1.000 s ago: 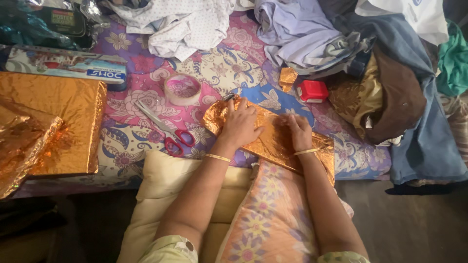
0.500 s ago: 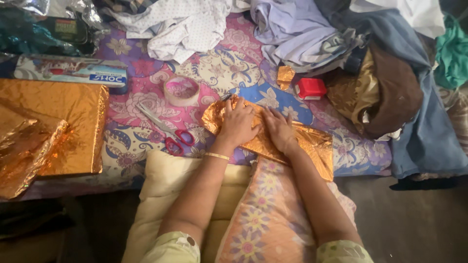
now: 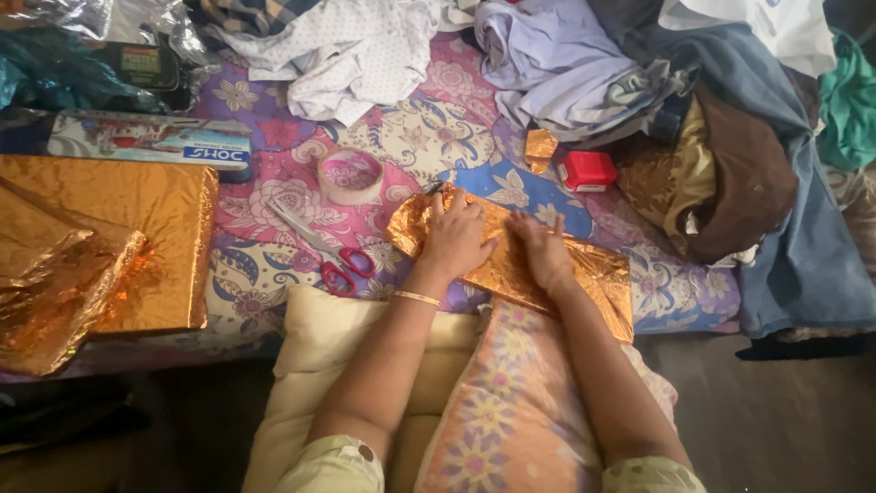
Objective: The person wraps rectangular boxes in shiny gold foil wrapping paper on a bed. They fold the paper around each box, cut paper with scissors, apply tape from a tape roll, and press the paper flat, then begin wrapping another item in blue foil paper.
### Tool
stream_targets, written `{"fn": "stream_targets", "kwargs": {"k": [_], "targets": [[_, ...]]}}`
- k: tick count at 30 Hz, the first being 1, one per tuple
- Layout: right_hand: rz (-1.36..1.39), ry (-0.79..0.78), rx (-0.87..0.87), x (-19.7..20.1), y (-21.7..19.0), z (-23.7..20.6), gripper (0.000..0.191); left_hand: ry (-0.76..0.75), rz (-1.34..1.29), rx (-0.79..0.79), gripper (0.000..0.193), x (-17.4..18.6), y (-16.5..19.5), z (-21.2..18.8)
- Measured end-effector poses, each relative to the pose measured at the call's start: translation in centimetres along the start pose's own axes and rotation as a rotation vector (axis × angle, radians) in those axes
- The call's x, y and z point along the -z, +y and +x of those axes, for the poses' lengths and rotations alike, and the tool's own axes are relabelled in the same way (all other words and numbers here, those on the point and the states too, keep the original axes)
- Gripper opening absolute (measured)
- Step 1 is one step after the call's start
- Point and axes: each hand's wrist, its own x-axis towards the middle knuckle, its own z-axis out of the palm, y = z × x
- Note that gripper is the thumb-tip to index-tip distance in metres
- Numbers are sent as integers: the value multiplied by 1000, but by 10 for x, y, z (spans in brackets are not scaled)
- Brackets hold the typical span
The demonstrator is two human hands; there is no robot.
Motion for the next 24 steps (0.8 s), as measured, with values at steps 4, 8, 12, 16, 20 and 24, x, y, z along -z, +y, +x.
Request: {"fn": "stream_targets", "kwargs": {"k": [4,8,12,16,20,24], "targets": [[758,10,-299,5,-2,-7,44,-44,-33,23,49,-3,0,-1],[59,-162,-83,34,-24,14,47,-55,-15,20,51,-8,-1,1],[-249,-471,-212,56,-34,64,37,-113,18,39,53,-15,-1,2],[229,-175,-61,29,-39,125,37,-29,76,55,69,-17,2,0],[976,-295,-222,-20,-60,142,35,-63,143,87,72,2,-1,-5],[1431,-345,-365,-33,-54,128,37,-230,94,72,34,46,-23,-12]]}}
